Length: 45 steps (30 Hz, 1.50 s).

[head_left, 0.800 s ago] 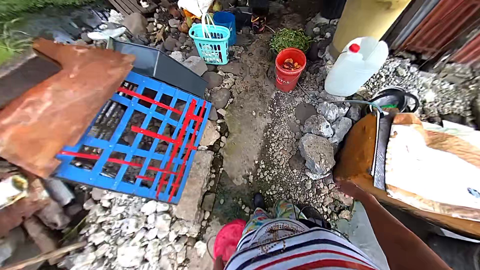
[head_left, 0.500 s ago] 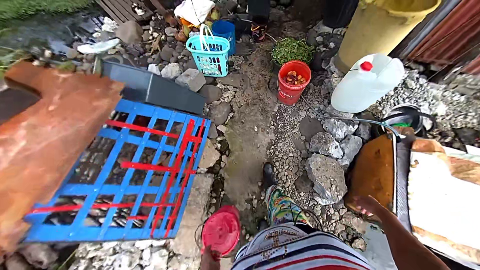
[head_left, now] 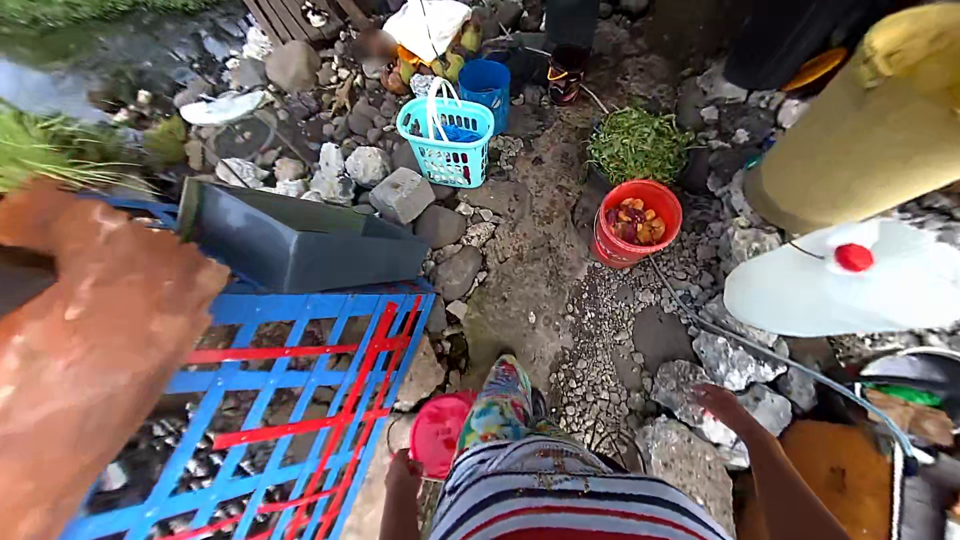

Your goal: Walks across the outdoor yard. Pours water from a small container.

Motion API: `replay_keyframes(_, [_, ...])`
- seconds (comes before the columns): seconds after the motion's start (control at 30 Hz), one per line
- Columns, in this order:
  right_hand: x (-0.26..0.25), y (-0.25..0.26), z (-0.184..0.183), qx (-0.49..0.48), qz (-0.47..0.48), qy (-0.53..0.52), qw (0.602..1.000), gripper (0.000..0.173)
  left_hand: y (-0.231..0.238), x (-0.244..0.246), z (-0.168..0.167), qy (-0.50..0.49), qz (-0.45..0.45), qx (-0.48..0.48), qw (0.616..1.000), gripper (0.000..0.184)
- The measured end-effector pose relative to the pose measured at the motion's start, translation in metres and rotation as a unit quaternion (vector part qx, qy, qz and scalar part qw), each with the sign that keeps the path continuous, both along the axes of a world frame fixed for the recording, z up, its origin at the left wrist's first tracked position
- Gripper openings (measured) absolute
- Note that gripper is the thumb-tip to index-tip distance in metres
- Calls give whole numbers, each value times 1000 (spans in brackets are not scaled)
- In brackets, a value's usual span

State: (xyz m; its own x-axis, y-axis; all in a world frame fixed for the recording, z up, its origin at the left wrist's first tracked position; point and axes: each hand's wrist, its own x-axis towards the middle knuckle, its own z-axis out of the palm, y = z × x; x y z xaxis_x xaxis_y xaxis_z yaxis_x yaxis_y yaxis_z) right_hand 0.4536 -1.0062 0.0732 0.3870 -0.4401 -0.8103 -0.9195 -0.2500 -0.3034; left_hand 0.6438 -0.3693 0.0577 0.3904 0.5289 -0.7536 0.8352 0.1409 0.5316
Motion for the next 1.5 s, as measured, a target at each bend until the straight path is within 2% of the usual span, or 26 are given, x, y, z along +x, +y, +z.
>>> replay_keyframes(0.1, [91, -43, 2, -39, 21, -38, 998, 41, -39, 68, 3, 33, -11, -4, 999, 19])
replay_keyframes(0.2, [154, -74, 6, -40, 26, -18, 999, 43, -85, 130, 4, 30, -26, -15, 999, 19])
replay_keyframes(0.33, [214, -88, 29, -8, -48, 18, 999, 44, -125, 212, -41, 41, -76, -38, 996, 19])
replay_keyframes(0.4, [227, -89, 42, 19, -61, 66, 996, 43, -147, 249, -36, 78, -104, -38, 991, 27])
replay_keyframes(0.47, [247, -102, 44, 37, -70, 95, 992, 44, -179, 290, -25, 89, -102, -31, 990, 26])
replay_keyframes(0.63, [324, -144, 55, 34, -85, 89, 992, 43, -242, 382, 0, 73, -109, -37, 991, 20])
replay_keyframes(0.7, [364, -167, 62, 29, -80, 75, 994, 43, -260, 412, -8, 55, -106, -37, 992, 23])
replay_keyframes(0.77, [395, -195, 63, 19, -99, 52, 994, 43, -280, 441, -18, 36, -91, -32, 995, 22])
replay_keyframes(0.93, [457, -275, 62, 23, -139, 38, 989, 44, -347, 528, -11, 2, -83, -37, 996, 18])
replay_keyframes(1.1, [483, -356, 33, 27, -174, 66, 982, 42, -445, 612, 24, 14, -83, 10, 996, 16])
replay_keyframes(1.23, [518, -412, 23, 63, -177, 96, 978, 45, -505, 667, 40, 7, -66, 4, 998, 14])
replay_keyframes(1.33, [566, -461, 37, 52, -157, 84, 983, 43, -546, 694, 58, 13, -79, -6, 997, 17])
replay_keyframes(1.5, [676, -550, 64, 11, -122, 43, 992, 44, -597, 756, 41, 38, -96, -52, 993, 21])
